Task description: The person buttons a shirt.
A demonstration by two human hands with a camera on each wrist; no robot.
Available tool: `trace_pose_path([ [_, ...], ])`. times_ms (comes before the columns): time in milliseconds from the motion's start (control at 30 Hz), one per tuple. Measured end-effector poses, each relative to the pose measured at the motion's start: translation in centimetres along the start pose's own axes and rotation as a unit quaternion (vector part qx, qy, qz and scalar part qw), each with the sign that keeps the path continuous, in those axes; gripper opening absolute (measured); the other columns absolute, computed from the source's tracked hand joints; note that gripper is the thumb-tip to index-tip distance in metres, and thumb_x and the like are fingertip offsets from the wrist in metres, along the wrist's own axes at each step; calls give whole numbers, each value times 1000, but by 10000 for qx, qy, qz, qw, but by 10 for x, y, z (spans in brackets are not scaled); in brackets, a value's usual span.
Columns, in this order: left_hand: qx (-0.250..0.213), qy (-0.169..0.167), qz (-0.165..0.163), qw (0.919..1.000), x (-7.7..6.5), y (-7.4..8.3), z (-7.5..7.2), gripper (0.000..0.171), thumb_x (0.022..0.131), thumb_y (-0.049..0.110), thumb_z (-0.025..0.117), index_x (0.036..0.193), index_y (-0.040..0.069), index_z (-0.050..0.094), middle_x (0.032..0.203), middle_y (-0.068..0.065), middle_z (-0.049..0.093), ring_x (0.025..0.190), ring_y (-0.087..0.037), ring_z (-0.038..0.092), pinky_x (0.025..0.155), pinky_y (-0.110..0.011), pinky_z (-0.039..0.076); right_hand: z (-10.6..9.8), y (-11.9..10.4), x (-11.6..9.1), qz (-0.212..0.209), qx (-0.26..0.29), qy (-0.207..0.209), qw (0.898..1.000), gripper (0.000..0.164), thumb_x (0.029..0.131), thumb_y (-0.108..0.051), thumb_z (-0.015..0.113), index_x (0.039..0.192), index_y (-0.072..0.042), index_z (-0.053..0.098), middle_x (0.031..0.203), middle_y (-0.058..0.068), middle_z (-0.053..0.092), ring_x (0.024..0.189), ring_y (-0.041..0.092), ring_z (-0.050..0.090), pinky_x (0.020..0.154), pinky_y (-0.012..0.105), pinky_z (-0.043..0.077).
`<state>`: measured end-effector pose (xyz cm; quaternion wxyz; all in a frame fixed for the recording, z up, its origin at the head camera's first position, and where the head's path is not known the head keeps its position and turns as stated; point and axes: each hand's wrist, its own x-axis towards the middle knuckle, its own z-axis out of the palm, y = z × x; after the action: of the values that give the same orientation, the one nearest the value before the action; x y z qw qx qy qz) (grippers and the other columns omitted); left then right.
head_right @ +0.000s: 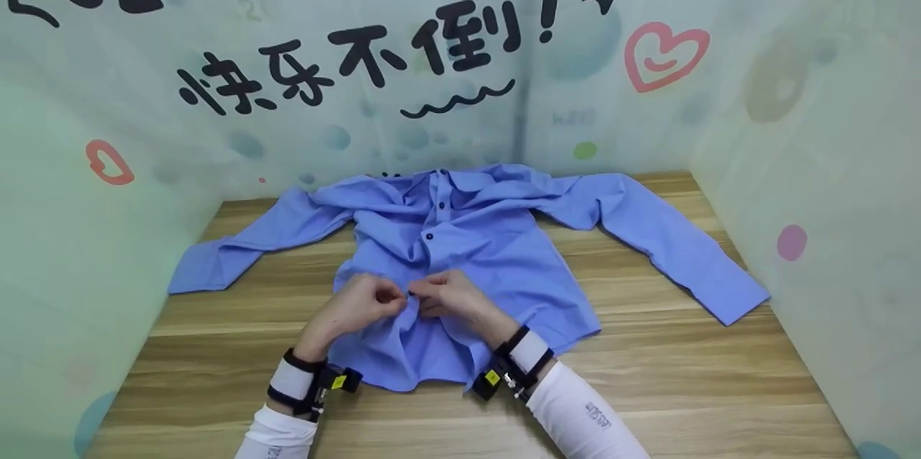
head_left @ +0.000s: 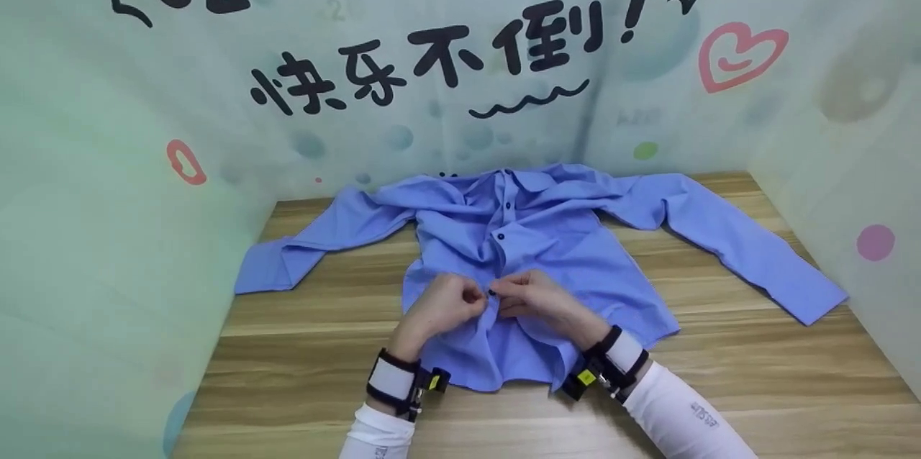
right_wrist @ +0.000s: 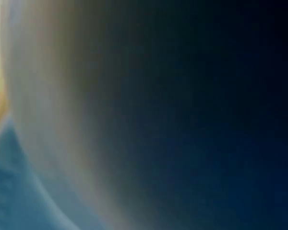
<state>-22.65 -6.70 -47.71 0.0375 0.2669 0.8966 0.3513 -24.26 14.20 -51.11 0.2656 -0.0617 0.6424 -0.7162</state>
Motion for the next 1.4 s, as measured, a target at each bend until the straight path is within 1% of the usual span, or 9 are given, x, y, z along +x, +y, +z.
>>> trace_pose_path([
  [267, -51, -94, -120, 9999, 0, -9, 0, 11, 93, 13, 70, 86, 7, 77, 79, 4, 69, 70, -7, 58, 68, -26, 50, -5, 4, 0, -285, -85, 25, 9996, 29, 96, -5, 66, 118, 13, 68, 95, 8, 75, 83, 16, 73, 84, 34, 59],
  [433, -263, -18, -435, 9987, -1, -15, 2, 36, 102, 24, 59, 73, 4, 65, 64, 8, 50, 60, -7, 46, 59, -25, 38, -6, 3, 0, -493, -442, 509, 9965, 28, 94, -7, 71, 115, 11, 70, 96, 9, 76, 82, 15, 73, 84, 34, 59],
  [633, -1474, -183, -1144, 9823, 0, -16, 10, 46, 107, 35, 49, 86, 1, 72, 74, -6, 66, 66, -13, 61, 60, -25, 47, 0, 0, 1, -688, -664, 806, 9921, 25, 91, -8, 74, 110, 9, 73, 96, 7, 75, 82, 14, 71, 79, 30, 58],
  [867, -2279, 294, -1117, 9668, 4, -17, 20, 31, 102, 26, 61, 96, 0, 77, 68, 0, 64, 61, -10, 58, 58, -23, 50, 4, 2, 3, -867, -1076, 1082, 9845, 22, 90, -7, 74, 106, 8, 75, 92, 7, 75, 75, 11, 68, 70, 25, 56],
  [1000, -2419, 465, -1301, 9604, 6, -17, 24, 26, 98, 21, 65, 98, -2, 78, 69, 3, 63, 61, -9, 57, 57, -22, 49, 3, 3, 1, -889, -1206, 917, 9845, 24, 91, -5, 73, 109, 11, 73, 93, 9, 75, 74, 11, 67, 70, 25, 57],
  [1133, -2238, 571, -1430, 9624, 5, -17, 23, 22, 95, 18, 69, 97, -2, 78, 70, 0, 64, 60, -9, 56, 55, -22, 48, -3, -5, -5, -863, -1664, 285, 9819, 26, 96, -8, 69, 112, 12, 72, 98, 13, 75, 81, 13, 71, 77, 28, 59],
  [1233, -2072, 587, -1482, 9652, 4, -18, 20, 18, 94, 16, 70, 95, 0, 78, 71, -2, 66, 59, -9, 55, 55, -22, 47, -10, -19, -14, -1120, -2847, -182, 9519, 23, 97, -14, 69, 104, 7, 76, 88, 7, 74, 73, 9, 66, 69, 24, 56],
  [1267, -1997, 587, -1498, 9666, 4, -18, 19, 18, 94, 17, 70, 93, 0, 78, 72, -2, 66, 60, -9, 55, 55, -22, 46, -11, -25, -17, -1223, -3346, -272, 9340, 21, 96, -16, 70, 99, 4, 78, 83, 4, 72, 69, 7, 63, 64, 22, 53],
  [1400, -1748, 534, -1486, 9719, 4, -19, 15, 19, 94, 18, 71, 89, 2, 79, 72, 1, 67, 62, -8, 56, 58, -23, 45, -9, -44, -29, -1502, -5185, -400, 8408, 18, 89, -24, 78, 79, -8, 78, 67, -8, 64, 59, 4, 52, 56, 24, 45],
])
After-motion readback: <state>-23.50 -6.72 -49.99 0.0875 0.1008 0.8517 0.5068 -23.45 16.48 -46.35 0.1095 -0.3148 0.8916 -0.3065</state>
